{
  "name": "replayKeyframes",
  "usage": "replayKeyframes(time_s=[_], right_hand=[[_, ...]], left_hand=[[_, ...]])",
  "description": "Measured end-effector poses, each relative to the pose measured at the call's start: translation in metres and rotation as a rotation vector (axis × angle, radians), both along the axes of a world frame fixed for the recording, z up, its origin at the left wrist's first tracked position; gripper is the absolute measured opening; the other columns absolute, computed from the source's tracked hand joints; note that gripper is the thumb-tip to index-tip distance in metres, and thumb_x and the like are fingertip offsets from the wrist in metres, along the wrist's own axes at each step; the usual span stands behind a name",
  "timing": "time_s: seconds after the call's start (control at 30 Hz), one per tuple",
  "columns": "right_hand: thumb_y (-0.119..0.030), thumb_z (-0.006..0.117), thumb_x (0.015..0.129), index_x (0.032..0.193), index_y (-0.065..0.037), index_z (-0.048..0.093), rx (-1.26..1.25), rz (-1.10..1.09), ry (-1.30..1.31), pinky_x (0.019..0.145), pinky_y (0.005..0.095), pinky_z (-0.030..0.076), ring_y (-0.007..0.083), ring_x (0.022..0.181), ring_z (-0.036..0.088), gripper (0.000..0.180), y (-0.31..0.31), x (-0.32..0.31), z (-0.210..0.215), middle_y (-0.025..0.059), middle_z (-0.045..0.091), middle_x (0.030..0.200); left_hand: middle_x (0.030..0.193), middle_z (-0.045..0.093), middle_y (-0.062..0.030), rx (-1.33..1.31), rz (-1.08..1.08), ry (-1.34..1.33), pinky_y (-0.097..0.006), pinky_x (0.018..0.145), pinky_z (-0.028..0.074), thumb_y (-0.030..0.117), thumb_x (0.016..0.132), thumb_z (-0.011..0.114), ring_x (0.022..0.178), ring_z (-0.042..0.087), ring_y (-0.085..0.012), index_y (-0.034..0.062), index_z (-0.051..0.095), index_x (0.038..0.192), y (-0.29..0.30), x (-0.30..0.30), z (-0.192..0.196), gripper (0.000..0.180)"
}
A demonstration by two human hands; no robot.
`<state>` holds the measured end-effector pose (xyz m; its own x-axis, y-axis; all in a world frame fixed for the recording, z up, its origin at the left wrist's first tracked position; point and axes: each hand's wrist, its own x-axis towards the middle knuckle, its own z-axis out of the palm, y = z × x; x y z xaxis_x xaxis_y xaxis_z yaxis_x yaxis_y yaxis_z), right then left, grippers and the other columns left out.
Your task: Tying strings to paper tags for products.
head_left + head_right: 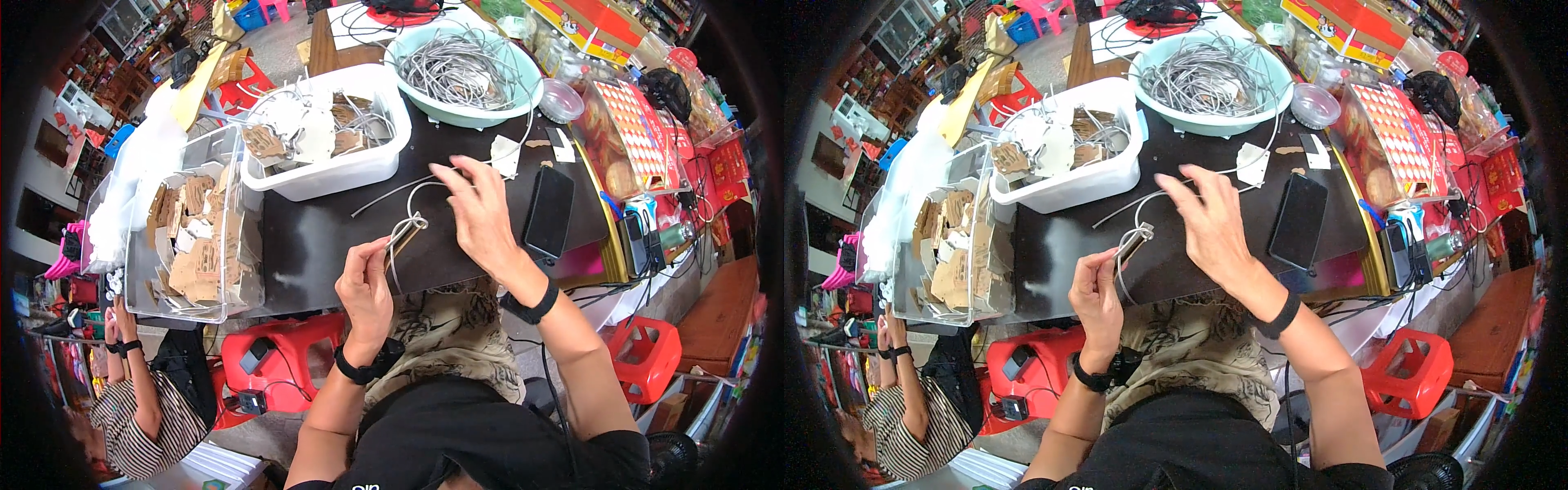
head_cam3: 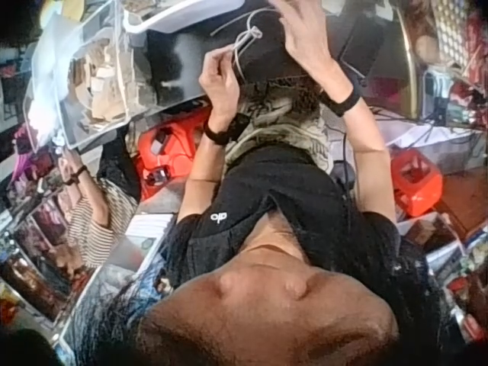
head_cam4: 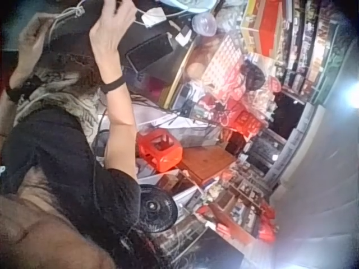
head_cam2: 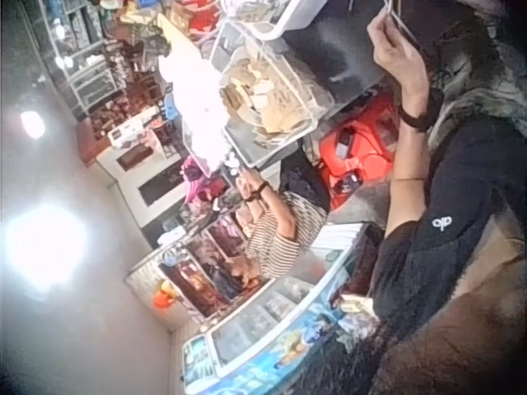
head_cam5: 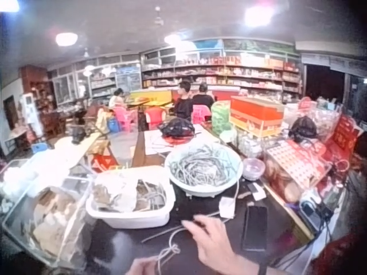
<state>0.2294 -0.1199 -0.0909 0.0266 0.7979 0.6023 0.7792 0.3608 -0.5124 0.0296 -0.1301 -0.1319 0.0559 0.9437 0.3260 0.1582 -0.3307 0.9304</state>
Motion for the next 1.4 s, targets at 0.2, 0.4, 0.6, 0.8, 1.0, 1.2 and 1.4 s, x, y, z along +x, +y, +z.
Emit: replayKeyframes(time_s=[0.2, 0.4, 0.6, 0.8, 1.0, 1.2, 1.4], right_hand=[[-0.011, 0.059, 0.091, 0.098, -0.008, 0.063, -0.346, 0.304, -0.132, 0.094, 0.0437, 0.037, 0.0255, 0.102, 0.058, 0.009, 0.017, 0.027, -0.005, 0.0079, 0.064, 0.094], [-0.015, 0.063, 0.091, 0.09, -0.002, 0.065, -0.223, 0.106, -0.056, 0.064, 0.0411, 0.051, 0.0362, 0.074, 0.066, 0.014, -0.017, 0.044, 0.022, 0.0162, 0.066, 0.081], [-0.011, 0.066, 0.091, 0.095, 0.001, 0.071, -0.353, -0.092, 0.036, 0.067, 0.0299, 0.052, 0.0188, 0.072, 0.068, 0.014, -0.061, 0.109, 0.057, 0.0084, 0.072, 0.083], [-0.017, 0.058, 0.098, 0.117, 0.004, 0.059, -0.344, 0.37, 0.853, 0.074, 0.0285, 0.05, 0.0163, 0.082, 0.062, 0.028, -0.09, 0.16, 0.069, 0.0121, 0.065, 0.094], [-0.022, 0.068, 0.092, 0.13, 0.003, 0.052, -0.145, 0.477, 1.023, 0.09, 0.0396, 0.052, 0.0267, 0.098, 0.067, 0.048, -0.088, 0.14, 0.07, 0.0182, 0.068, 0.112], [-0.022, 0.05, 0.104, 0.12, 0.002, 0.061, 0.001, 0.346, 0.916, 0.066, 0.0246, 0.048, 0.012, 0.073, 0.059, 0.031, -0.042, 0.139, 0.087, 0.0054, 0.065, 0.085], [-0.024, 0.052, 0.103, 0.109, 0.003, 0.063, 0.037, 0.135, 1.023, 0.082, 0.0365, 0.056, 0.0243, 0.093, 0.067, 0.03, -0.01, 0.162, 0.081, 0.0138, 0.067, 0.099]], left_hand=[[0.1, 0.068, -0.0078, -0.094, -0.024, -0.134, -0.027, 0.081, 0.056, 0.001, 0.101, 0.052, 0.09, 0.065, -0.0107, -0.0026, 0.06, 0.103, 0.003, -0.003, 0.0, 0.009], [0.094, 0.07, -0.0055, 0.024, -0.023, 0.055, -0.021, 0.076, 0.048, 0.001, 0.099, 0.055, 0.086, 0.063, -0.0084, -0.0008, 0.063, 0.1, 0.008, -0.007, 0.006, 0.008], [0.098, 0.066, -0.0084, -0.128, -0.096, -0.1, -0.031, 0.086, 0.059, 0.003, 0.101, 0.051, 0.092, 0.066, -0.0131, -0.0034, 0.059, 0.102, 0.019, -0.023, -0.003, 0.011], [0.099, 0.066, -0.0076, -0.206, -0.189, -0.219, -0.032, 0.086, 0.06, 0.005, 0.102, 0.05, 0.093, 0.066, -0.0134, -0.0031, 0.06, 0.104, 0.02, -0.022, -0.006, 0.012], [0.097, 0.065, -0.0071, -0.25, -0.234, -0.276, -0.033, 0.086, 0.06, 0.005, 0.102, 0.051, 0.092, 0.067, -0.0141, -0.0033, 0.06, 0.104, 0.015, -0.017, -0.006, 0.013], [0.097, 0.065, -0.008, -0.292, -0.288, -0.267, -0.034, 0.085, 0.06, 0.005, 0.101, 0.052, 0.091, 0.067, -0.0143, -0.004, 0.06, 0.103, 0.01, -0.018, -0.002, 0.012], [0.094, 0.067, -0.0078, -0.335, -0.354, -0.193, -0.034, 0.085, 0.061, 0.005, 0.101, 0.052, 0.089, 0.067, -0.0142, -0.0043, 0.06, 0.102, 0.007, -0.018, 0.001, 0.013]])
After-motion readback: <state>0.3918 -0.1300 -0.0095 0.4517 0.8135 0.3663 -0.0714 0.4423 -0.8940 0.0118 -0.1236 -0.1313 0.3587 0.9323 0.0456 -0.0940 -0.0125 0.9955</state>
